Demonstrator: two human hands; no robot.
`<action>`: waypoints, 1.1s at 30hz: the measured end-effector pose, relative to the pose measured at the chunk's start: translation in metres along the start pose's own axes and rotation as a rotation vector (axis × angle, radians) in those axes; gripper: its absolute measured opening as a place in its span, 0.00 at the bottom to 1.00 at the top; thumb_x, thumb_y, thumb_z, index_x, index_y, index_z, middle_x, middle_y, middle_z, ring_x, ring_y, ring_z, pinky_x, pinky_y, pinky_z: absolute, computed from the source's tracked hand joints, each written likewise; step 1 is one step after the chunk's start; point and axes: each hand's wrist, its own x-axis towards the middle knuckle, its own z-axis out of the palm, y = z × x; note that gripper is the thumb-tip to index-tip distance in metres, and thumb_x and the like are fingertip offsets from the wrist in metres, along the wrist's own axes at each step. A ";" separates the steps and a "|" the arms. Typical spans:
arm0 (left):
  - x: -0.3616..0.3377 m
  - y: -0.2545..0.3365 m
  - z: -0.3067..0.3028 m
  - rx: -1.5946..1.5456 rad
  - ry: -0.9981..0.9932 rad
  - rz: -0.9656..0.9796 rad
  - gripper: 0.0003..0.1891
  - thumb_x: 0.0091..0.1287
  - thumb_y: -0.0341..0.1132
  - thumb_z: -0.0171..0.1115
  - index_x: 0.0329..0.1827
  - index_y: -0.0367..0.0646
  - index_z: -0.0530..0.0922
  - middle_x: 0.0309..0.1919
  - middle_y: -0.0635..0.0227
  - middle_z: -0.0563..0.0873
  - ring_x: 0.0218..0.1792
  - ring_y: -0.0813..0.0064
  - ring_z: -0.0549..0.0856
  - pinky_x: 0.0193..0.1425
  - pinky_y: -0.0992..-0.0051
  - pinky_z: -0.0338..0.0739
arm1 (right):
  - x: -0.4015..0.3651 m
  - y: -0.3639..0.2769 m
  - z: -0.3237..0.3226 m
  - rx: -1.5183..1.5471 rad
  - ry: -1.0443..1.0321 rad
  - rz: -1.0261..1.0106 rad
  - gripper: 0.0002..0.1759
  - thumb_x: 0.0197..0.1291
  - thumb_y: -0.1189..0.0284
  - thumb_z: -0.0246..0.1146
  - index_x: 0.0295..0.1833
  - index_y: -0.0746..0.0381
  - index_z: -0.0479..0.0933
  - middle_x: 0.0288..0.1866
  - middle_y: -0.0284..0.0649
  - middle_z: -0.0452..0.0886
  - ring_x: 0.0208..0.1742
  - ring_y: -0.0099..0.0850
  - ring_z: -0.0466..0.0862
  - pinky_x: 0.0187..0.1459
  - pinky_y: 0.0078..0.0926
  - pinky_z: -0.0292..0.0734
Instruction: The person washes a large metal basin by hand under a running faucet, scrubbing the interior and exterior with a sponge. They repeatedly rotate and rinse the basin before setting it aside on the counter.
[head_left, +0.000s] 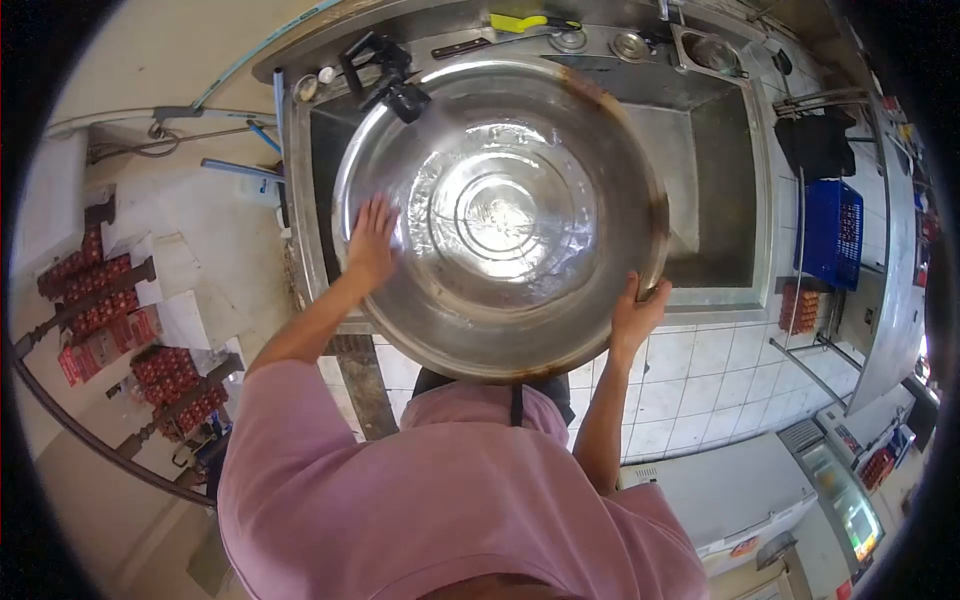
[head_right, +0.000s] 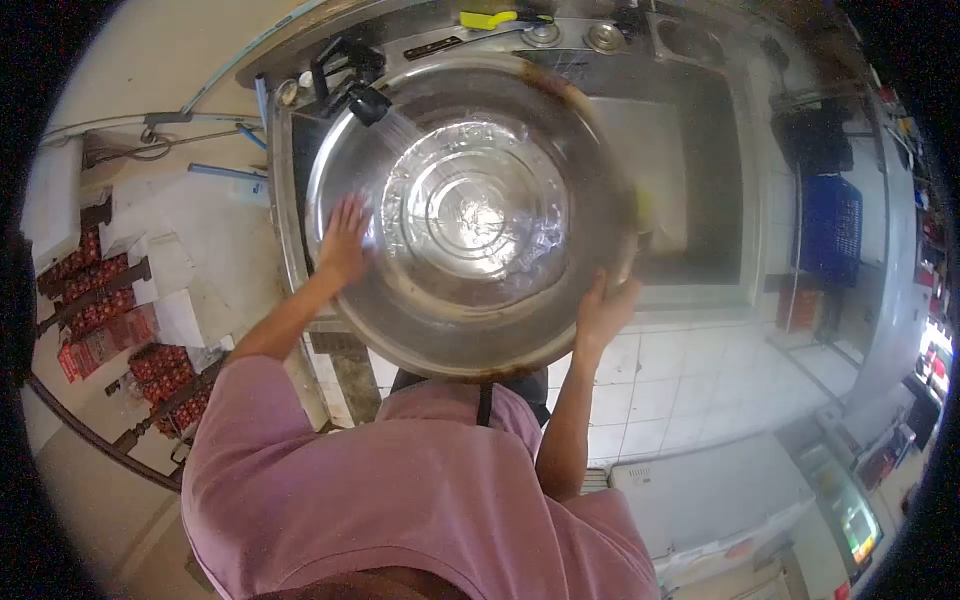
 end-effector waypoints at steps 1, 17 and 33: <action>-0.028 0.012 -0.001 -0.045 -0.120 0.011 0.37 0.75 0.52 0.47 0.80 0.36 0.58 0.83 0.53 0.50 0.84 0.54 0.44 0.85 0.53 0.33 | -0.002 -0.004 0.001 0.022 -0.001 0.008 0.19 0.63 0.72 0.68 0.54 0.70 0.74 0.46 0.58 0.80 0.50 0.58 0.80 0.54 0.46 0.74; 0.105 0.268 -0.108 -0.964 0.775 0.849 0.31 0.75 0.47 0.52 0.79 0.45 0.64 0.80 0.44 0.57 0.80 0.46 0.57 0.81 0.48 0.51 | -0.002 0.009 0.001 -0.016 0.109 -0.122 0.16 0.64 0.68 0.70 0.47 0.66 0.73 0.41 0.54 0.84 0.42 0.47 0.85 0.47 0.40 0.77; 0.033 -0.009 -0.003 0.112 0.157 0.038 0.34 0.75 0.50 0.47 0.79 0.40 0.63 0.81 0.51 0.58 0.83 0.53 0.50 0.84 0.51 0.35 | -0.022 0.002 -0.006 0.067 0.170 0.013 0.18 0.65 0.70 0.67 0.53 0.70 0.73 0.44 0.60 0.83 0.46 0.61 0.83 0.47 0.49 0.77</action>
